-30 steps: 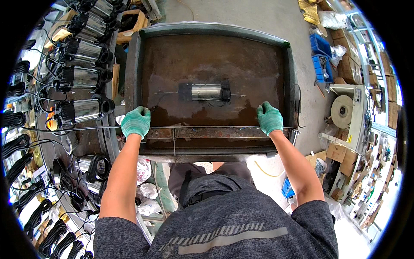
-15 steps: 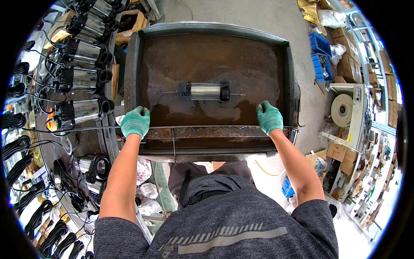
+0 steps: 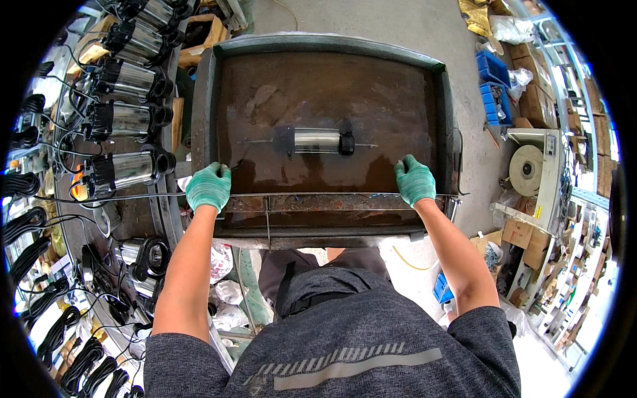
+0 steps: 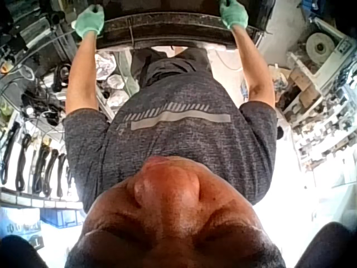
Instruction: The person repeatedly picks up cylindrical submersible pumps from a rack and lowers them into a large rectangular water tank. They hold the pumps submerged for a few seconds, then lift them out and return them to the rack. This cycle is repeated for multiple units in a continuous loop.
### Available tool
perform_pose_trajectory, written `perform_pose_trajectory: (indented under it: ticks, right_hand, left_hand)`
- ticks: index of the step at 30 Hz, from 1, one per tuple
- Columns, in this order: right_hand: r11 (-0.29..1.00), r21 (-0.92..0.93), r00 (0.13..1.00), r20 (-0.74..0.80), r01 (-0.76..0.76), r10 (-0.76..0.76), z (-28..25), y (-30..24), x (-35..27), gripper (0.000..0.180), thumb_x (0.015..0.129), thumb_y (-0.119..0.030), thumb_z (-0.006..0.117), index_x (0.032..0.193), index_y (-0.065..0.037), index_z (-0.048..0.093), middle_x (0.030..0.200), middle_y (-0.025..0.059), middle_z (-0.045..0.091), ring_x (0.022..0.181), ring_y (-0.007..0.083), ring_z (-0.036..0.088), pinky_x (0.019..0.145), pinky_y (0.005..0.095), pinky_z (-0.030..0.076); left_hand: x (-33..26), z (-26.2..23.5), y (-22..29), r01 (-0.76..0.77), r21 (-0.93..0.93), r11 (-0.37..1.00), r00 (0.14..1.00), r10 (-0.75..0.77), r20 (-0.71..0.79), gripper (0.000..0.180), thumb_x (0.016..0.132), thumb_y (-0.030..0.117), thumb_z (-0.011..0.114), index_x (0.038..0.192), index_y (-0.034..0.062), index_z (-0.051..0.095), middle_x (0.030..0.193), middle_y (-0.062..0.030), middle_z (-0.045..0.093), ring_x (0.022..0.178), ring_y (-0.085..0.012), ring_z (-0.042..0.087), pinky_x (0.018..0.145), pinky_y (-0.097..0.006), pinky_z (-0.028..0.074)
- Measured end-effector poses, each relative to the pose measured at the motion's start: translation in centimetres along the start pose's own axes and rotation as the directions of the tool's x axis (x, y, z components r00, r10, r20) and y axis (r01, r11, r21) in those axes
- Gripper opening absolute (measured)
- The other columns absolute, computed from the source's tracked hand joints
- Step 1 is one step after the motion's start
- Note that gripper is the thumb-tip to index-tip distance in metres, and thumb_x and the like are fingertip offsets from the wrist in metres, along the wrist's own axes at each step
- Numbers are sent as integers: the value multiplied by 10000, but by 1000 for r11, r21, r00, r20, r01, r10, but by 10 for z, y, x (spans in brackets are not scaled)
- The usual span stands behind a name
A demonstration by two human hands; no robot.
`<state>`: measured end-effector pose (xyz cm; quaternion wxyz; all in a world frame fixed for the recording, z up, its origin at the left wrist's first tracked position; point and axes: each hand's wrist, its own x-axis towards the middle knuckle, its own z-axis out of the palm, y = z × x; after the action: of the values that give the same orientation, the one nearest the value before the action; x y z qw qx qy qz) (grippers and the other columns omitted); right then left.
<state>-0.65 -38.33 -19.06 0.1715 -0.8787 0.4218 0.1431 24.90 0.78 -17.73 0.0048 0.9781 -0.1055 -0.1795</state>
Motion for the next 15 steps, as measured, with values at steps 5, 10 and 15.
perform_pose_trajectory:
  ticks: [5,10,15]
  right_hand:
    - [1000,4,1000,7,-1,1,1,1,1,292,992,-377,562,1105,-131,671,1046,211,727,1000,455,675,856,537,543]
    - [999,35,1000,14,-3,2,4,4,3,291,990,-376,562,1106,-133,671,1032,212,728,991,455,677,847,538,544]
    - [1000,3,1000,-6,12,-12,3,3,1,290,988,-375,562,1103,-131,670,1023,214,726,985,457,675,840,540,543]
  left_hand:
    - [-1,0,1,4,-9,1000,1000,-4,6,357,984,435,531,1007,152,747,963,-200,732,942,-434,685,841,-521,543]
    - [-1,-1,1,7,-8,1000,1000,-7,2,357,982,433,530,999,149,747,963,-198,732,940,-435,684,836,-523,543]
    - [-1,0,1,3,-2,1000,1000,-3,-9,356,977,434,533,993,151,749,960,-196,733,937,-435,686,834,-525,544]
